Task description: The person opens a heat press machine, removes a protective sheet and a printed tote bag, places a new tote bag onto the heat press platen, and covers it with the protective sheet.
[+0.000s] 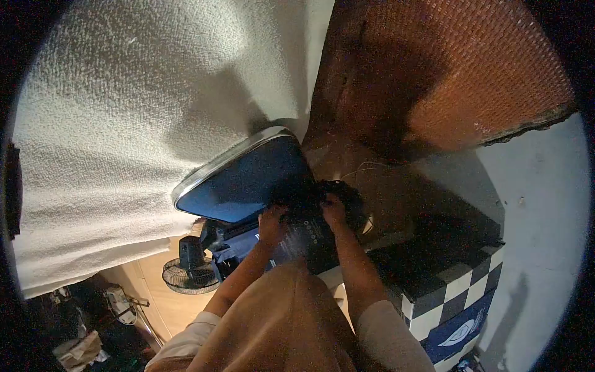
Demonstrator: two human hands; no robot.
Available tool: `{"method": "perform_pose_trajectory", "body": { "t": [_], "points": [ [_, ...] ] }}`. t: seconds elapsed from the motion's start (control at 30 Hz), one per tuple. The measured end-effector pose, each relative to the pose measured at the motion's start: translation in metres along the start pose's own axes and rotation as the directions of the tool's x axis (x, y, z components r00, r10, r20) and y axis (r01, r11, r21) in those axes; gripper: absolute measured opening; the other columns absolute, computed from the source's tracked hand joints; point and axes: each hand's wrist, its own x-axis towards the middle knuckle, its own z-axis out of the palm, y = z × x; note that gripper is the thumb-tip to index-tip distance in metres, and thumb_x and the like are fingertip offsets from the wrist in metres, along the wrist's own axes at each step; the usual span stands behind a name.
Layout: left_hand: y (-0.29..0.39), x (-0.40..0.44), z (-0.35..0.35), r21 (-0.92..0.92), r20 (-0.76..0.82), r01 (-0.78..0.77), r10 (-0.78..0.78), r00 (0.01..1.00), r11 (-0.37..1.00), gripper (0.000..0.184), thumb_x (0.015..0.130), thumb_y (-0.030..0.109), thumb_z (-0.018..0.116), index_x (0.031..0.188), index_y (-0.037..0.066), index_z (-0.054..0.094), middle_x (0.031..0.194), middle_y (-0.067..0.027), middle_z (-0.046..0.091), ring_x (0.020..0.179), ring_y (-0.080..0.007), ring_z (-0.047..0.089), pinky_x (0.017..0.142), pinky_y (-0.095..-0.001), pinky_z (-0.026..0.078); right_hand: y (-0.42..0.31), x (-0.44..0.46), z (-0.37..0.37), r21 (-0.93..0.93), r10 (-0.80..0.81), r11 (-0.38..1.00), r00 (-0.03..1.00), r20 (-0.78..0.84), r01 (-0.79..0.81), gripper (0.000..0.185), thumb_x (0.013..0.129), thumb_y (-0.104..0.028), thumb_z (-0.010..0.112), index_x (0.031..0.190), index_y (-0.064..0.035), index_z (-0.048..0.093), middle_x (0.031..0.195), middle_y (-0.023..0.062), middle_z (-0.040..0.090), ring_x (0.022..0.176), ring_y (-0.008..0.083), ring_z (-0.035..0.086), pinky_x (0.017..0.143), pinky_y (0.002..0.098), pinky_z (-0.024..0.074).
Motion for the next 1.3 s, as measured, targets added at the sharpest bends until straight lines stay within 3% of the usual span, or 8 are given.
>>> {"method": "perform_pose_trajectory", "body": {
  "t": [0.07,0.17,0.43,0.6,0.73,0.8,0.87,1.3],
  "points": [
    [-0.006,0.000,0.004,-0.028,0.008,-0.023,0.023,1.000,0.999,0.033,0.080,0.012,0.068,0.113,0.015,0.067,0.119,-0.0098,0.062,0.115,-0.0326,0.055,0.095,-0.0513,0.040,-0.014,-0.006,0.000,-0.333,-0.162,0.935,0.982,-0.095,0.122,0.037,0.087,-0.011,0.070,0.122,-0.0051,0.061,0.102,0.0144,0.067,0.085,0.0284,0.064,0.076,0.0422,0.0511],
    [0.003,0.002,-0.011,-0.097,0.080,0.009,-0.001,0.997,0.995,0.032,0.081,0.012,0.068,0.113,0.015,0.067,0.122,-0.0096,0.062,0.117,-0.0324,0.054,0.099,-0.0515,0.038,-0.002,-0.006,0.000,-0.018,-0.179,0.984,0.966,-0.188,0.179,0.026,0.082,-0.012,0.074,0.104,-0.0024,0.064,0.092,0.0167,0.066,0.083,0.0326,0.064,0.076,0.0422,0.0509],
    [0.052,-0.013,-0.039,0.058,0.094,-0.005,-0.001,0.996,0.998,0.040,0.086,0.016,0.065,0.126,0.016,0.060,0.129,-0.0133,0.059,0.121,-0.0373,0.051,0.102,-0.0566,0.035,-0.057,-0.082,-0.020,-0.291,-0.357,0.902,0.931,-0.080,0.320,0.017,0.085,-0.008,0.071,0.097,-0.0007,0.063,0.087,0.0143,0.064,0.084,0.0281,0.063,0.078,0.0388,0.0504],
    [0.100,-0.018,-0.050,-0.119,-0.092,-0.439,0.431,0.898,0.890,0.029,0.089,0.018,0.066,0.117,0.010,0.065,0.118,-0.0145,0.065,0.112,-0.0338,0.059,0.099,-0.0462,0.042,-0.083,-0.145,-0.051,0.033,-0.359,0.929,0.921,-0.149,0.367,0.021,0.084,-0.010,0.073,0.098,-0.0004,0.062,0.085,0.0157,0.064,0.079,0.0265,0.064,0.074,0.0330,0.0500],
    [0.149,-0.024,-0.057,-0.470,0.126,-0.278,0.375,0.918,0.838,0.025,0.088,0.018,0.068,0.110,0.006,0.068,0.106,-0.0165,0.069,0.096,-0.0315,0.067,0.086,-0.0392,0.051,-0.047,-0.172,-0.077,-0.061,-0.372,0.926,0.879,-0.297,0.372,0.021,0.087,-0.009,0.070,0.104,-0.0019,0.060,0.087,0.0107,0.065,0.079,0.0196,0.063,0.074,0.0310,0.0498],
    [0.188,-0.043,-0.084,-0.358,0.144,-0.539,0.616,0.774,0.762,0.024,0.090,0.016,0.068,0.109,0.003,0.069,0.102,-0.0181,0.070,0.082,-0.0299,0.069,0.074,-0.0369,0.055,-0.061,-0.197,-0.101,-0.264,-0.488,0.870,0.802,-0.346,0.416,0.021,0.088,-0.009,0.069,0.106,-0.0024,0.060,0.088,0.0092,0.065,0.080,0.0176,0.063,0.074,0.0308,0.0496],
    [0.220,-0.061,-0.095,-0.363,0.180,-0.573,0.659,0.730,0.735,0.025,0.090,0.017,0.068,0.111,0.002,0.068,0.103,-0.0178,0.070,0.083,-0.0294,0.069,0.076,-0.0370,0.055,-0.154,-0.274,-0.133,-0.045,-0.169,0.986,0.938,-0.303,0.163,0.022,0.089,-0.012,0.069,0.108,-0.0032,0.060,0.089,0.0098,0.065,0.085,0.0173,0.063,0.077,0.0319,0.0500],
    [0.342,-0.304,-0.132,-0.550,0.046,-0.769,0.931,0.361,0.325,0.026,0.090,0.012,0.069,0.113,0.002,0.067,0.099,-0.0146,0.072,0.086,-0.0235,0.069,0.077,-0.0347,0.054,-0.113,-0.538,-0.211,0.008,-0.420,0.885,0.807,-0.415,0.465,0.031,0.091,-0.027,0.058,0.108,-0.0021,0.068,0.098,0.0226,0.069,0.092,0.0382,0.067,0.080,0.0442,0.0503]
  ]
}}
